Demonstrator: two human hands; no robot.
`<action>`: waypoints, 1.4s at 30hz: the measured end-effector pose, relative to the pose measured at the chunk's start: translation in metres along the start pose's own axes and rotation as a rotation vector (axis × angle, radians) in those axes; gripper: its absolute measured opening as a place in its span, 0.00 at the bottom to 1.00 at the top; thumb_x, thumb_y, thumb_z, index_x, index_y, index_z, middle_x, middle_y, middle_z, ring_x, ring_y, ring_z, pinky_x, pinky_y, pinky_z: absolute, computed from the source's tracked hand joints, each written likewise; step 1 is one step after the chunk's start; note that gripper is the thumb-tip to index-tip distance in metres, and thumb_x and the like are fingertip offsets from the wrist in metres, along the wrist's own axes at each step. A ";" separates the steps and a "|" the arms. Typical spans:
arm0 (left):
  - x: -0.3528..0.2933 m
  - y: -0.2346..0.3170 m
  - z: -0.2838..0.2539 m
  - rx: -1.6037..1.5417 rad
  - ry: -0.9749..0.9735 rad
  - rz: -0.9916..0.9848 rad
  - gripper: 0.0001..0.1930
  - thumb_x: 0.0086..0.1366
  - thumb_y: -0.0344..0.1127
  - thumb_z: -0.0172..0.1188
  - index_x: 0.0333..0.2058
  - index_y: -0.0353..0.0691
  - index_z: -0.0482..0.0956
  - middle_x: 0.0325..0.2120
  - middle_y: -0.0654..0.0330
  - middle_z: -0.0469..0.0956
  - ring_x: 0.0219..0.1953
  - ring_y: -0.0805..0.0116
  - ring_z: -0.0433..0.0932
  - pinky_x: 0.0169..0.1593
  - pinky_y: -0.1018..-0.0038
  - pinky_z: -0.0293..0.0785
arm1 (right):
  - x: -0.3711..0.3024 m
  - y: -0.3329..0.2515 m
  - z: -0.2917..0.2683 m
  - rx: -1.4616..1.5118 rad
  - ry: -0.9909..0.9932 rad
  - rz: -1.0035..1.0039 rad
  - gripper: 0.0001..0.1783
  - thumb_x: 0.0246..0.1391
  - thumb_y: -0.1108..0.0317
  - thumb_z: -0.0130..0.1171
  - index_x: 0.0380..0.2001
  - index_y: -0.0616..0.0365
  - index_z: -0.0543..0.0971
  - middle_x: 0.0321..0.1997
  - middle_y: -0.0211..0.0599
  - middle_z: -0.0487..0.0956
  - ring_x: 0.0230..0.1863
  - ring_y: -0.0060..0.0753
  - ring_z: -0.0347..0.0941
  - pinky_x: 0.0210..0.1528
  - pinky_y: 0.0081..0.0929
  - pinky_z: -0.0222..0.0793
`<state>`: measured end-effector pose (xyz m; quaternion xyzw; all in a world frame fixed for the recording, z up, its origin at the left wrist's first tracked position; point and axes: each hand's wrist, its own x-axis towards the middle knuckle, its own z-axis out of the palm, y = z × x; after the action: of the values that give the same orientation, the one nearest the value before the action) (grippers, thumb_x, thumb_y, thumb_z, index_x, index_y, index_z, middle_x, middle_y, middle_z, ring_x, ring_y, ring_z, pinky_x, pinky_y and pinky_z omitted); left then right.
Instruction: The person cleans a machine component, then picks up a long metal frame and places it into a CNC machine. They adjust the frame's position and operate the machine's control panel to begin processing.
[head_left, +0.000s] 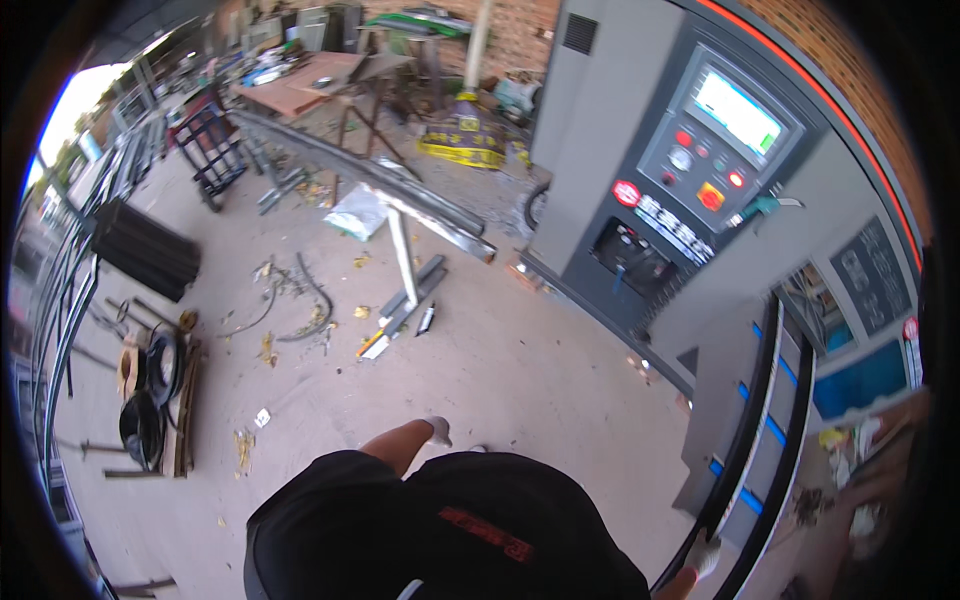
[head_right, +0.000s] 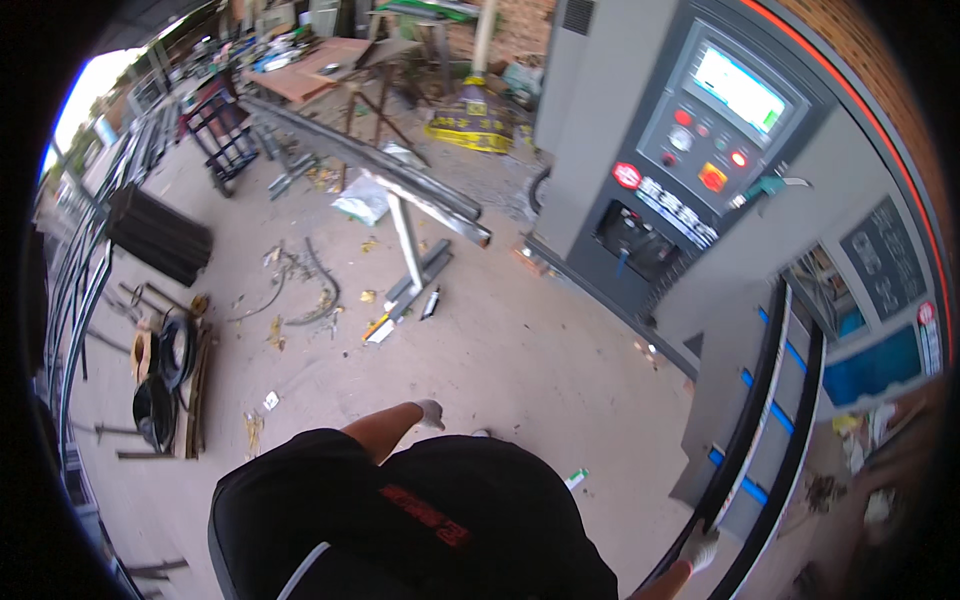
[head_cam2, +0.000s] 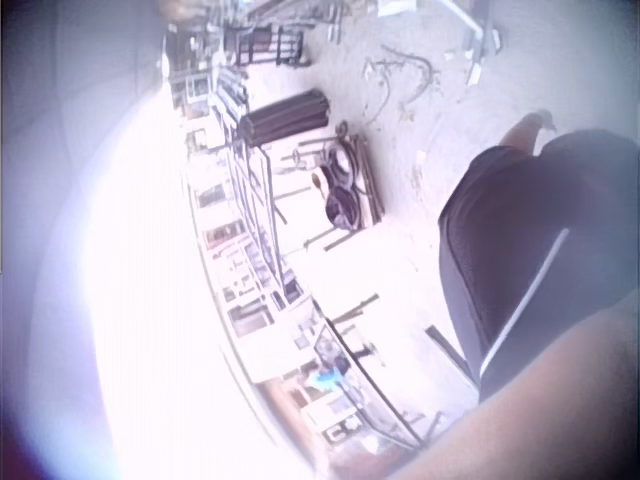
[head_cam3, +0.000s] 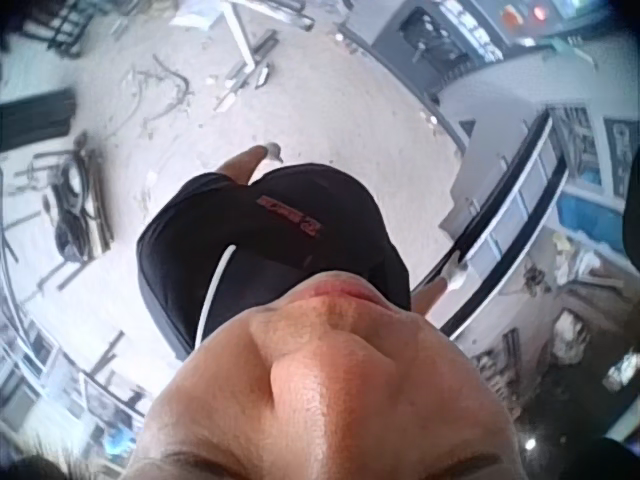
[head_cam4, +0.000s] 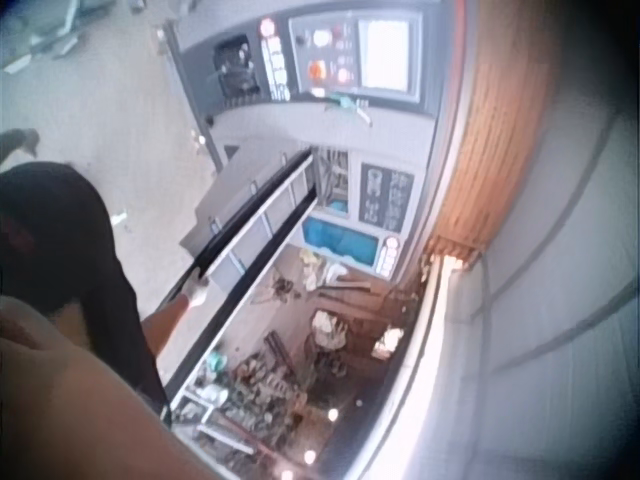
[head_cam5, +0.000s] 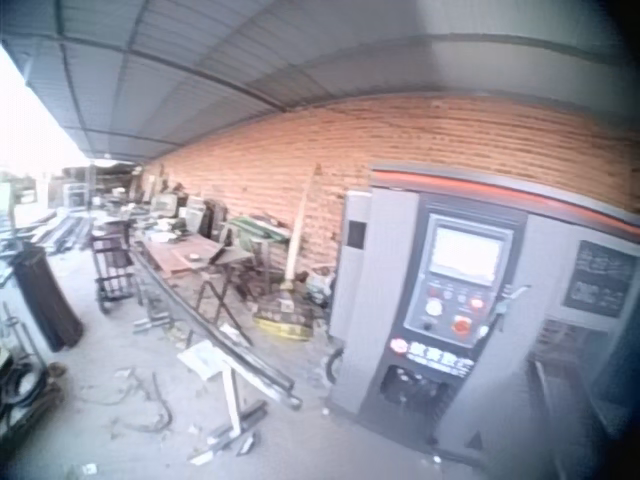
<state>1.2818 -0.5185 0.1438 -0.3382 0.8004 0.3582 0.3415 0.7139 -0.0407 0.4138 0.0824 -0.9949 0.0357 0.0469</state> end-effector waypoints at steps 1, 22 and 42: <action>0.001 -0.001 0.001 0.013 0.015 -0.010 0.31 0.58 0.62 0.63 0.43 0.35 0.87 0.44 0.45 0.85 0.51 0.45 0.82 0.54 0.55 0.76 | -0.001 0.000 0.000 0.009 0.029 -0.019 0.34 0.57 0.39 0.61 0.45 0.64 0.81 0.42 0.62 0.83 0.45 0.67 0.80 0.47 0.56 0.76; 0.016 -0.028 -0.010 -0.092 0.034 -0.048 0.24 0.63 0.56 0.59 0.43 0.42 0.87 0.42 0.50 0.86 0.47 0.50 0.83 0.54 0.59 0.77 | -0.011 -0.032 -0.033 -0.094 -0.148 0.190 0.36 0.57 0.34 0.57 0.50 0.57 0.80 0.48 0.55 0.84 0.51 0.59 0.81 0.54 0.51 0.76; 0.025 -0.029 -0.005 -0.033 0.033 0.016 0.28 0.63 0.62 0.58 0.39 0.41 0.88 0.39 0.47 0.87 0.47 0.49 0.84 0.52 0.60 0.78 | -0.016 -0.036 -0.043 -0.080 -0.152 0.178 0.34 0.58 0.35 0.57 0.47 0.58 0.81 0.45 0.54 0.85 0.49 0.55 0.82 0.53 0.47 0.77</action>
<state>1.2899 -0.5451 0.1168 -0.3434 0.8024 0.3687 0.3198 0.7390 -0.0706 0.4571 -0.0059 -0.9996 -0.0064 -0.0286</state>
